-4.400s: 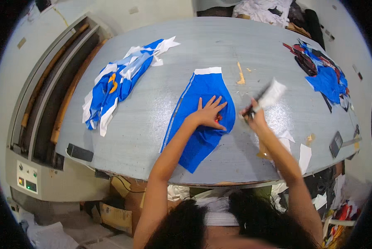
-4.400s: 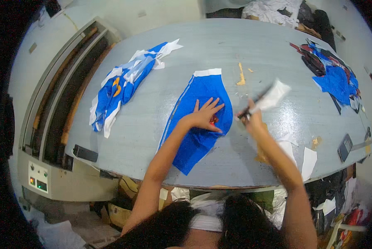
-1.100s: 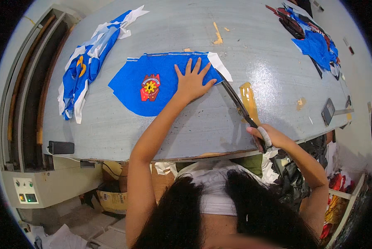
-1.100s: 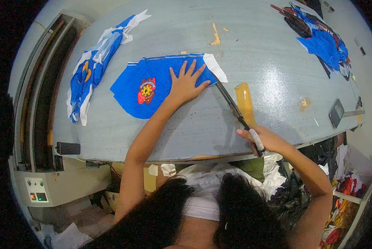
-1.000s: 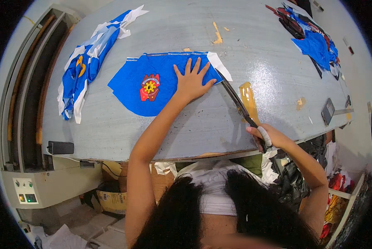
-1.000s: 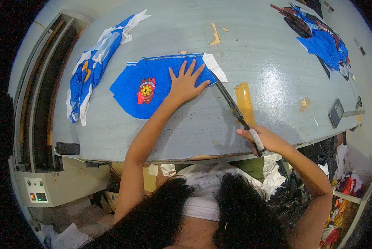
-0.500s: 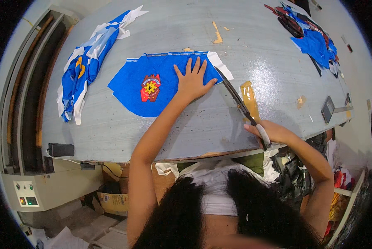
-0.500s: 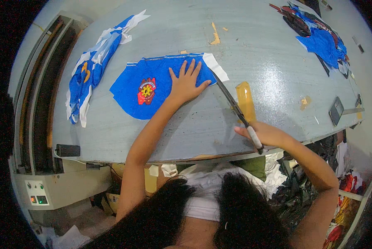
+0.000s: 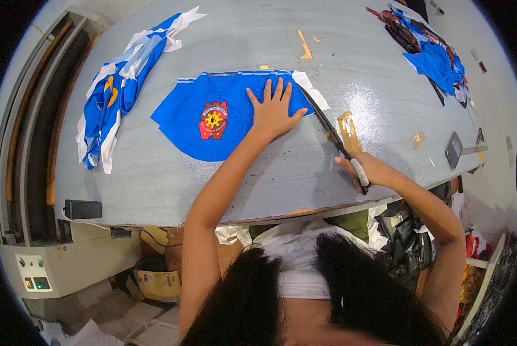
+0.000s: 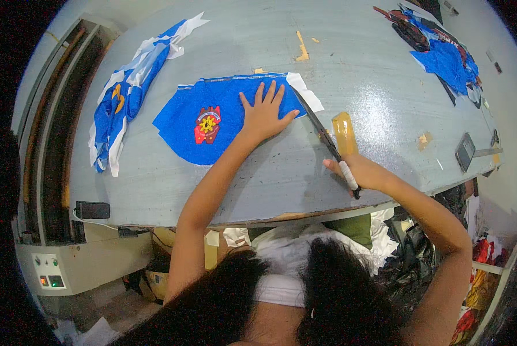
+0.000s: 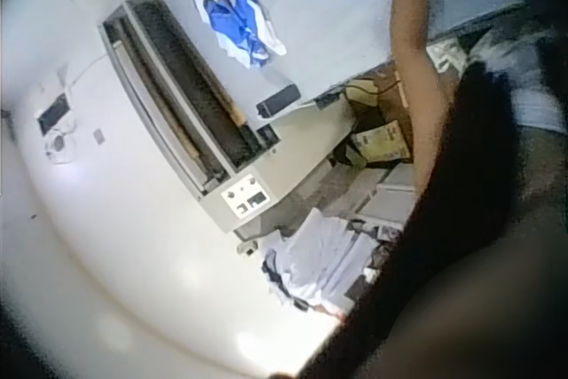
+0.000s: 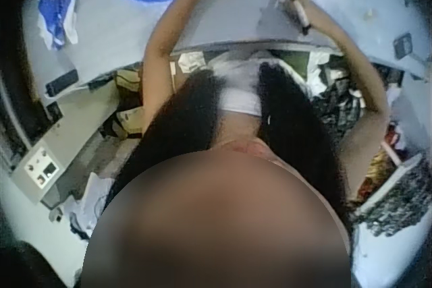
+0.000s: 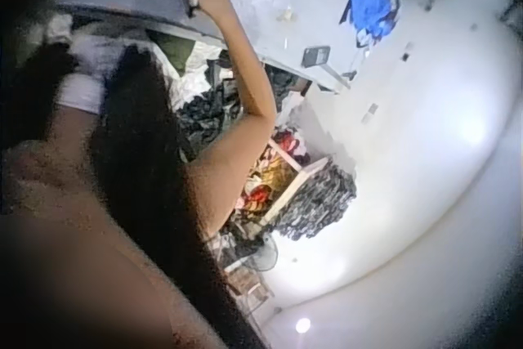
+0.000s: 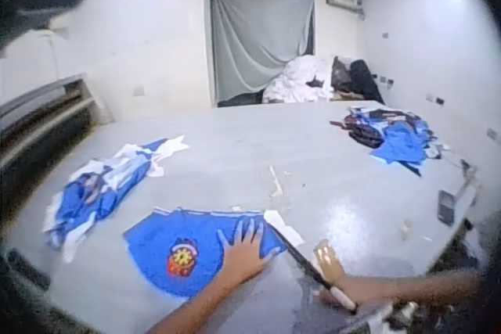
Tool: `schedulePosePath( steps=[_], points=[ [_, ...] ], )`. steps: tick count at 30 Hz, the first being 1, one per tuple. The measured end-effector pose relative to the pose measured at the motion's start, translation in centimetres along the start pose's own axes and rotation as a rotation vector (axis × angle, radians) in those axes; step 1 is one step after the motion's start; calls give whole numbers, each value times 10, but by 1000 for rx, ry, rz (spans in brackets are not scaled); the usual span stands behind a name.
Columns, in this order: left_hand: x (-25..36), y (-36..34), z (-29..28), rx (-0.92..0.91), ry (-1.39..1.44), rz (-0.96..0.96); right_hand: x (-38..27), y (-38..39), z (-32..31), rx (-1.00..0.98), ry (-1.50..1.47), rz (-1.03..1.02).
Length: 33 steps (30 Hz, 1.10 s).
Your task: Cutting blue and white fabric pieces using scissors on a work table.
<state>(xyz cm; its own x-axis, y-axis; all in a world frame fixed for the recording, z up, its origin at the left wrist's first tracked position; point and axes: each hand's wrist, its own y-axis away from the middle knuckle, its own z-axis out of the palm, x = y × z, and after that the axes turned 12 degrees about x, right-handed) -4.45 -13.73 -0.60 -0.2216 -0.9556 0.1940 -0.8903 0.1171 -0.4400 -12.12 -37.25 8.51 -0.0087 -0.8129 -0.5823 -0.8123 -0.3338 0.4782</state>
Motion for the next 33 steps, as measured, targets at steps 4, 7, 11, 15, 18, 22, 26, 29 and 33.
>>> schedulePosePath(
  steps=[4, 7, 11, 15, 18, 22, 26, 29, 33],
  points=[
    [1, 1, -1, 14, -5, -1, -7, -10, -6, -116, 18, 103],
    [2, -1, -3, 35, -2, 4, -14, -23, -7, -113, 18, 67],
    [-8, -9, -5, 28, 83, -48, -23, -37, -6, -100, -10, 32],
    [-25, -15, -3, 51, 62, 47, -29, -40, -6, -60, 0, 87],
    [-32, -14, 1, 111, 49, 80, -31, -37, -7, -50, 11, 71],
    [-31, -12, 4, 118, 35, 66, -30, -35, -5, 12, 82, 59],
    [-27, -11, 3, 73, -1, 19, -28, -34, 0, 79, 72, 37],
    [-23, -9, 3, 74, -11, -9, -27, -32, 1, 107, 96, 11],
    [-14, -5, 7, 60, -22, -69, -25, -34, 2, 122, 92, 20]
  ],
)
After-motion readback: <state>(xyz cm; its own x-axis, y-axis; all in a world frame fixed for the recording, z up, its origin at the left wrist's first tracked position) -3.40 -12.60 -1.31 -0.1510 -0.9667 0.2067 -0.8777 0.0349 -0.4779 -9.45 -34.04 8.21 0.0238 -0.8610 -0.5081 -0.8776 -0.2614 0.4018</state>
